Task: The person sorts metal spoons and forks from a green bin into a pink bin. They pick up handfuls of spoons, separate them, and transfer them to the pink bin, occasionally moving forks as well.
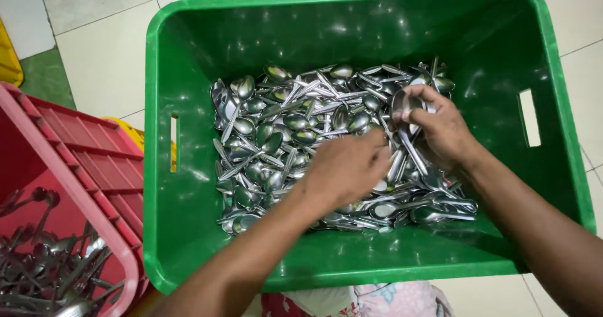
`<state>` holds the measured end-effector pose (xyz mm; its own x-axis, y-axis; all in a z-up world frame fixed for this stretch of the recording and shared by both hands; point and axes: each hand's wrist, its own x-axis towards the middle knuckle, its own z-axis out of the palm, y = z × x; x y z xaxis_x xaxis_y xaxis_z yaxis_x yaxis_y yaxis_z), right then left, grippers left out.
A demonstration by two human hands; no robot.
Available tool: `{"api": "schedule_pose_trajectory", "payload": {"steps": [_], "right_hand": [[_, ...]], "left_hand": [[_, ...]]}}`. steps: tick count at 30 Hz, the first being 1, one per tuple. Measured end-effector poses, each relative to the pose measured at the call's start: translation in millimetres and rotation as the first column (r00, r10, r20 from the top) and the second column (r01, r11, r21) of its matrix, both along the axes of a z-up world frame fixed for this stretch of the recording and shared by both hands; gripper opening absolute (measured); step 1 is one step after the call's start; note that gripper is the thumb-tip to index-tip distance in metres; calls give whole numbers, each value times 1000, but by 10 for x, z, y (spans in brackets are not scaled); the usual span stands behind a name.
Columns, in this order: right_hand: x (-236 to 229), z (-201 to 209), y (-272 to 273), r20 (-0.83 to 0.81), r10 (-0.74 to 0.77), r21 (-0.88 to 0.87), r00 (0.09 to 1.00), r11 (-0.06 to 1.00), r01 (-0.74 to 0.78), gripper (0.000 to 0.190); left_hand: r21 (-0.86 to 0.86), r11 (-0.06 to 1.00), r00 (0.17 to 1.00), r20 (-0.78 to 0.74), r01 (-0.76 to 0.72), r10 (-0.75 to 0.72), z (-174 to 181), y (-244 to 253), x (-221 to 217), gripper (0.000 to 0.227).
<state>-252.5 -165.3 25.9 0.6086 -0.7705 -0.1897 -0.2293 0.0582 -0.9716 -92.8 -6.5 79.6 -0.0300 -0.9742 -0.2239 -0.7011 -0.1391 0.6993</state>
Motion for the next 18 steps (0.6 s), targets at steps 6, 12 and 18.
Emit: {"api": "schedule_pose_trajectory", "payload": {"steps": [6, 12, 18], "right_hand": [[-59, 354, -45, 251, -113, 241, 961, 969, 51, 62], [-125, 427, -130, 327, -189, 375, 926, 925, 57, 43], [-144, 288, -180, 376, -200, 400, 905, 916, 36, 51]], "left_hand": [[813, 495, 732, 533, -305, -425, -1166, 480, 347, 37], [548, 836, 720, 575, 12, -388, -2266, 568, 306, 31], [577, 807, 988, 3, 123, -153, -134, 298, 436, 57]]}}
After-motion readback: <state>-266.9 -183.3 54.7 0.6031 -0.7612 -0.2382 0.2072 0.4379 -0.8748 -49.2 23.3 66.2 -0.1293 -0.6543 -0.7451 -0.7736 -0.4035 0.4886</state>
